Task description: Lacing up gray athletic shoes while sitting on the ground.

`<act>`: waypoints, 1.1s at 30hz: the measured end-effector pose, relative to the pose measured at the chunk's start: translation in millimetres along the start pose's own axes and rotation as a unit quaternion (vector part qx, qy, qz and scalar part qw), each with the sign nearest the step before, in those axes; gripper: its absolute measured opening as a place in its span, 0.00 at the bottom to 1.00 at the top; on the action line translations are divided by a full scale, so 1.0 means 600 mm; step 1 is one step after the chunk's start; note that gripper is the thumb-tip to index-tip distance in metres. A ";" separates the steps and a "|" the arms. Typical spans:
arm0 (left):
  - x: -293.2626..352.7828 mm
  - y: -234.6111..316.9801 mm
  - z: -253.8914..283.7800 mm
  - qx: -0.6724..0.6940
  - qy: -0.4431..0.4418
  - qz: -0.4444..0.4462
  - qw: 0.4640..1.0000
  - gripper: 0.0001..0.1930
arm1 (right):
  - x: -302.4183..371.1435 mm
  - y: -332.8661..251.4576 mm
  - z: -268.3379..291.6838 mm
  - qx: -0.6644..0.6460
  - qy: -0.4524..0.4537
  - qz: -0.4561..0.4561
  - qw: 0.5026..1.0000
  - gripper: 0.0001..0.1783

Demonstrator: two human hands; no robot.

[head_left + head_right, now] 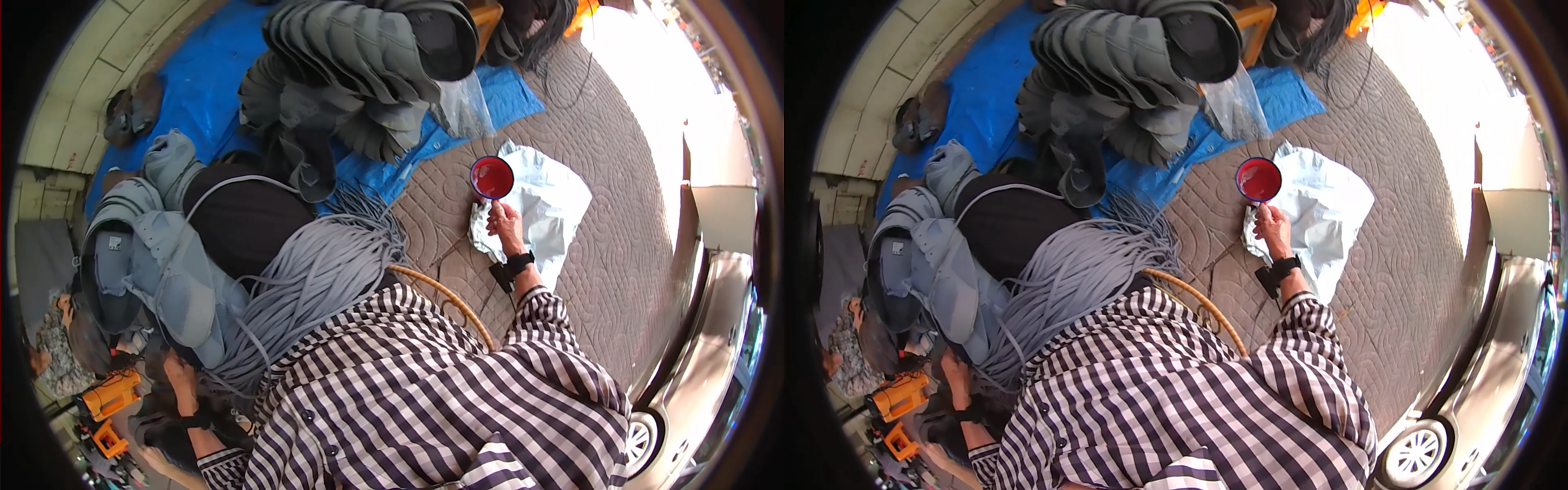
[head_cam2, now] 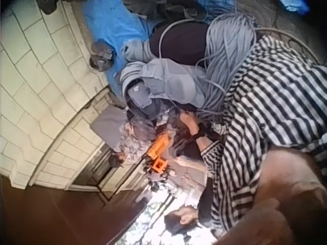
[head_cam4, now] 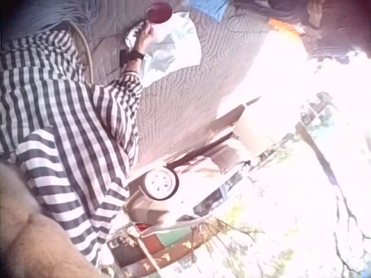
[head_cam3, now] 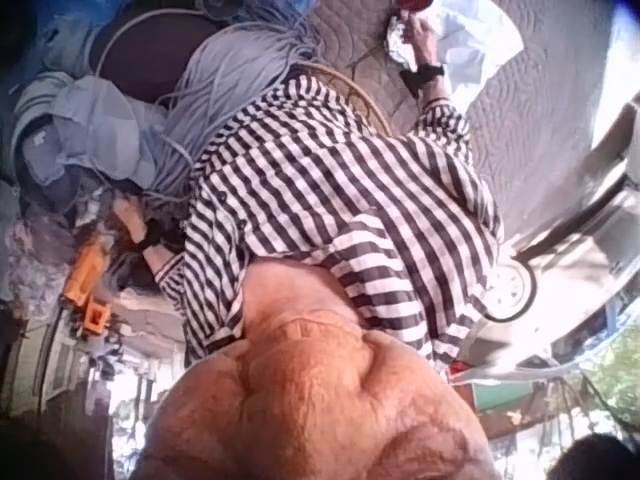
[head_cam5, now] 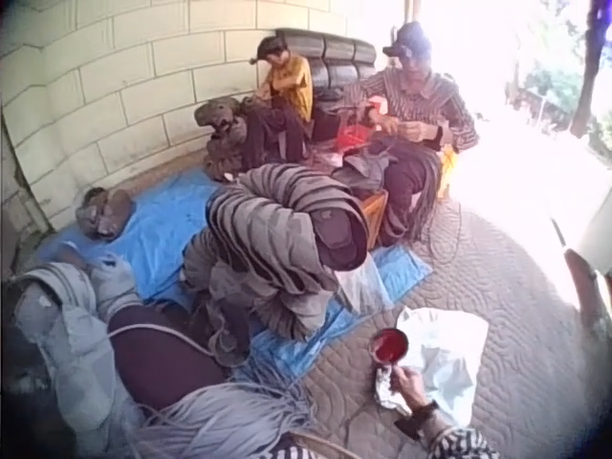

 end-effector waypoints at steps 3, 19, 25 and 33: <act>-0.005 0.009 -0.007 -0.024 0.008 0.028 0.999 0.12 | 0.019 -0.119 -0.056 0.063 -0.086 0.057 0.993 0.22; 0.023 0.052 -0.023 -0.078 0.047 0.084 0.992 0.17 | 0.268 -0.623 -0.273 0.301 -0.488 0.217 0.790 0.21; 0.024 0.049 -0.042 -0.045 -0.003 0.127 0.991 0.16 | 0.355 -0.689 -0.265 0.290 -0.526 0.297 0.742 0.17; 0.082 0.030 -0.058 -0.069 0.014 0.161 0.984 0.16 | 0.368 -0.711 -0.261 0.322 -0.536 0.523 0.579 0.17</act>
Point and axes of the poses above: each hand's wrist, its own x-axis away from the middle knuckle, its own z-axis out of the back of the hand, y = z × x, the point moved 1 cm from there along -x, towards the middle knuckle, and after that the axes turned 5 degrees about -y, right-handed, at the moved point
